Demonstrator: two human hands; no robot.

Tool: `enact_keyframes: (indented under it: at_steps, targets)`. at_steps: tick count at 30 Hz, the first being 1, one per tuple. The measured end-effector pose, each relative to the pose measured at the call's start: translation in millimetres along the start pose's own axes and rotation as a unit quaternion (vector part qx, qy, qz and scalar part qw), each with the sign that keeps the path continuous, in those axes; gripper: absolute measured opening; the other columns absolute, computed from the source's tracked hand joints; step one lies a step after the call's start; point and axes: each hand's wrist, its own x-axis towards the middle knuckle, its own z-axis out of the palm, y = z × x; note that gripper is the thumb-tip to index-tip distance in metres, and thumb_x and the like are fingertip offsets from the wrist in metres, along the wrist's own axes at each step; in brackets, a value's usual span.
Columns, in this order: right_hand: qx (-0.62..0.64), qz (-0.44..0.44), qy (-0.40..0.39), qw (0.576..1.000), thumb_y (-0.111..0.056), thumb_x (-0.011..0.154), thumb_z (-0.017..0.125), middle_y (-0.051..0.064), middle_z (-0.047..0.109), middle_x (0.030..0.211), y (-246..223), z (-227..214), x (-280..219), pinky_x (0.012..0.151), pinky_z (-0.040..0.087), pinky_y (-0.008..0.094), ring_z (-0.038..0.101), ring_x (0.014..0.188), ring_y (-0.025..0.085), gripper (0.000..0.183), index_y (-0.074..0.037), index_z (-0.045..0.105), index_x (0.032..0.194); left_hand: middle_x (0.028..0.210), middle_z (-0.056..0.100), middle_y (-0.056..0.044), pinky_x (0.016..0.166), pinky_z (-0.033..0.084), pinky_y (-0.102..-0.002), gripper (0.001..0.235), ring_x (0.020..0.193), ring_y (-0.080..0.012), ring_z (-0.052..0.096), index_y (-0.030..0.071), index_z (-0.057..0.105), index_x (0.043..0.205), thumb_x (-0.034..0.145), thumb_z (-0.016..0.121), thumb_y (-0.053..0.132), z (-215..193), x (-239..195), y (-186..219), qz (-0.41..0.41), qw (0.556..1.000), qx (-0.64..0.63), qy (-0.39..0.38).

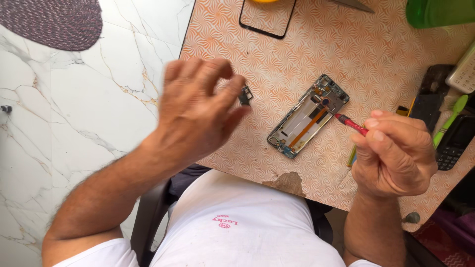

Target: The person holds a disassembled smartphone with a cracked screen and uses a red screwdriver to manipulate internal components. They rotate the device to inspect different sides and use a yellow plastic tool to pry at the edges of the phone's frame.

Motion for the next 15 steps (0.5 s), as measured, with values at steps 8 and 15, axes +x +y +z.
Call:
enact_keyframes:
  at_steps: [8,15]
  targets:
    - [0.001,0.012,0.014,1.0,-0.014,0.097,0.085,0.011,0.068,0.104,-5,0,-2,0.08,0.068,0.036,0.07,0.089,0.024,0.025,-0.011,0.071,0.117,0.116,0.063,-0.01,0.097,0.038,-0.048,0.04,0.108,-0.0267,0.055,0.014,0.075,0.116,0.087,0.083,0.04,15,0,-2,-0.008,0.996,0.017,-0.088]
    - [-0.01,0.001,0.023,1.0,-0.011,0.093,0.08,0.014,0.07,0.096,-10,4,11,0.075,0.064,0.034,0.072,0.088,0.028,0.02,-0.009,0.066,0.107,0.116,0.067,-0.01,0.094,0.038,-0.047,0.038,0.105,-0.0261,0.057,0.009,0.077,0.117,0.082,0.084,0.023,3,18,-3,0.004,0.997,0.038,-0.07]
